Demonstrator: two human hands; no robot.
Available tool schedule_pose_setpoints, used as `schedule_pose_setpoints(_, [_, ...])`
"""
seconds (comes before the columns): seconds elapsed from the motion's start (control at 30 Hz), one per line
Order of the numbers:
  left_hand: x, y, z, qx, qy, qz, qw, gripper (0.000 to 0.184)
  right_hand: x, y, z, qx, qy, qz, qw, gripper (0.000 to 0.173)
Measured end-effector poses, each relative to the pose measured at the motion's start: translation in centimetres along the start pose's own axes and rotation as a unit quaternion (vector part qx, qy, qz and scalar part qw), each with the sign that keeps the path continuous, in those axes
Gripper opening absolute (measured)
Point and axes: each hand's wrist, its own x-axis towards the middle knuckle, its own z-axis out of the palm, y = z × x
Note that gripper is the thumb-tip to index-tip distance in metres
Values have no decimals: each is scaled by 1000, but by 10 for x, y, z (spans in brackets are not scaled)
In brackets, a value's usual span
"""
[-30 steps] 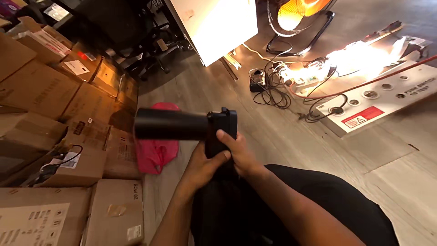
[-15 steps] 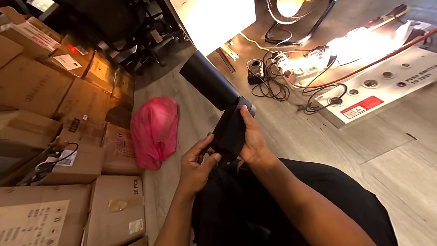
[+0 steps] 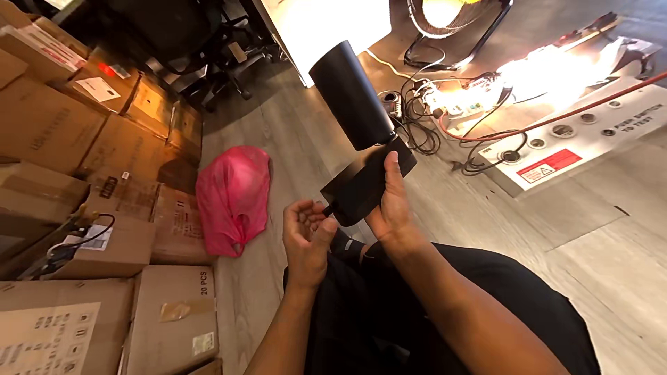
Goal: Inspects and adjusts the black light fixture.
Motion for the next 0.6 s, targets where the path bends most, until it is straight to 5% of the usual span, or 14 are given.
schedule_pose_setpoints(0.07, [9, 5, 0, 21, -19, -22, 999, 81, -3, 6, 1, -35, -3, 26, 999, 62])
schedule_pose_setpoints(0.17, [13, 2, -1, -2, 17, 12, 1000, 45, -3, 13, 2, -118, -58, 22, 991, 72])
schedule_pose_setpoints(0.27, [13, -2, -11, -48, 54, 43, 996, 34, -4, 21, 4, -173, -76, -7, 982, 74])
schedule_pose_setpoints(0.6, [13, -6, -21, -116, 22, 87, 989, 39, -10, 16, 6, -207, -106, -103, 967, 81])
